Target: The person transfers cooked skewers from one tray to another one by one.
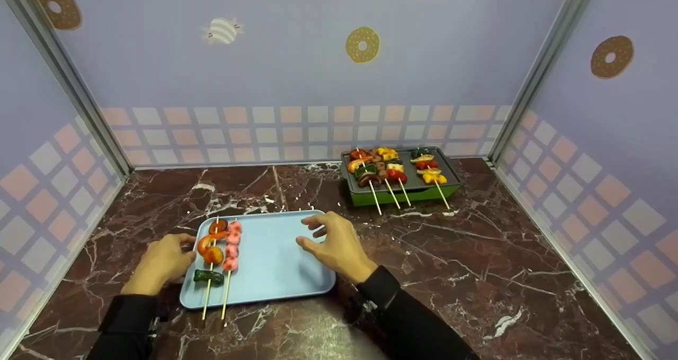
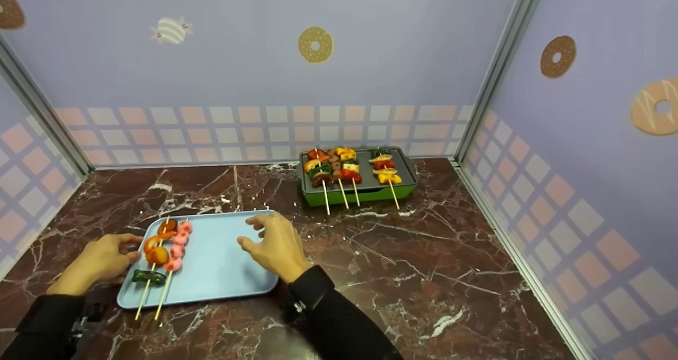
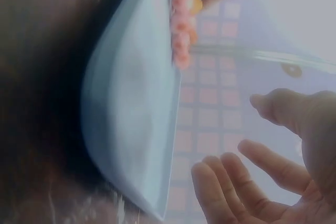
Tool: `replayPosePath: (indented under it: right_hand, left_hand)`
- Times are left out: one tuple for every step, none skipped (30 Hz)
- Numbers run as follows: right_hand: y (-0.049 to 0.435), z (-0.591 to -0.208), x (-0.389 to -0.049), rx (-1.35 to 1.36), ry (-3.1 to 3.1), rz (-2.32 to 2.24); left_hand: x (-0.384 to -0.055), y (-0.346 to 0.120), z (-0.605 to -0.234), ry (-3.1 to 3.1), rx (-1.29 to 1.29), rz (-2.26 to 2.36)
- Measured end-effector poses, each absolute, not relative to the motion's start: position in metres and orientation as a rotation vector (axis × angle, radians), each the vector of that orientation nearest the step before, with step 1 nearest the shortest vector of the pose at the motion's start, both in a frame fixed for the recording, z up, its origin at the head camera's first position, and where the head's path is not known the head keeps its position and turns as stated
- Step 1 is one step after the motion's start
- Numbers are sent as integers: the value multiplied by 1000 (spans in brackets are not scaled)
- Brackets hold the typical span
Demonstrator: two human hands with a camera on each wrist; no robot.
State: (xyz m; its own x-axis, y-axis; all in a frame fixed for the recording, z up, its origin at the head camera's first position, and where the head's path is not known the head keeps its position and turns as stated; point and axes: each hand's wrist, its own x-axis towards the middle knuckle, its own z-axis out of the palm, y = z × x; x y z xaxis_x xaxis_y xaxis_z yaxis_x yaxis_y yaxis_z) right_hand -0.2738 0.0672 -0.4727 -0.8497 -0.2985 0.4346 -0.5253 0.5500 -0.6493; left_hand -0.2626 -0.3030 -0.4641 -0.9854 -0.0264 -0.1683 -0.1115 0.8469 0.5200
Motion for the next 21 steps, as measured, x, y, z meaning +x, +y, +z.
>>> replayPosePath:
  right_hand:
    - [68, -472, -275, 676, -2513, 1169]
    - [69, -471, -276, 664, -2512, 1147]
    - [70, -470, -276, 654, -2512, 1126]
    - [72, -469, -277, 645, -2513, 1105]
    - [73, -468, -278, 636, -2513, 1089]
    - [75, -467, -279, 631, -2512, 1072]
    - [77, -466, -280, 623, -2513, 1051]
    - [79, -465, -280, 612, -2511, 1034]
    - [81, -465, -281, 602, -2507, 1023]
    - [84, -464, -282, 585, -2504, 1013]
    - [86, -464, -283, 564, -2503, 1003]
    - [89, -464, -284, 548, -2497, 997]
    - [91, -463, -285, 528, -2494, 990]
    - [94, -463, -286, 510, -2490, 985]
    - [96, -463, -287, 493, -2489, 983]
    - [99, -462, -288, 476, -2490, 978]
    - [101, -462, -289, 461, -2489, 977]
    - [104, -461, -290, 449, -2488, 980]
    - [106, -460, -291, 431, -2493, 979]
    - [108, -459, -292, 418, -2494, 983]
    - [111, -458, -293, 405, -2494, 993]
  left_hand:
    - [-263, -303, -464, 2876, -107, 813]
    - [-262, -303, -464, 2870, -112, 826]
    - [-262, -303, -464, 2875, -108, 827]
    - [-262, -303, -464, 2875, -108, 830]
    - [-262, -303, -465, 2876, -108, 838]
    - [-262, -304, -465, 2884, -104, 835]
    - [-262, -304, -465, 2888, -99, 835]
    - [-262, -303, -466, 2888, -100, 841]
    - [-262, -303, -466, 2886, -98, 846]
    - [-262, -303, -466, 2887, -96, 848]
    - [-262, -303, -467, 2891, -91, 847]
    - [-262, -303, -466, 2891, -90, 849]
    - [-262, -303, -466, 2890, -90, 850]
    - [-263, -303, -466, 2893, -87, 844]
    - [-263, -303, -466, 2892, -87, 840]
    - [-262, -303, -466, 2897, -86, 832]
    - [-262, -304, -466, 2898, -87, 828]
    - [-262, -304, -466, 2899, -89, 826]
    - [-262, -304, -466, 2900, -92, 826]
    - [-261, -304, -466, 2895, -100, 834]
    - [-261, -304, -466, 2887, -109, 851]
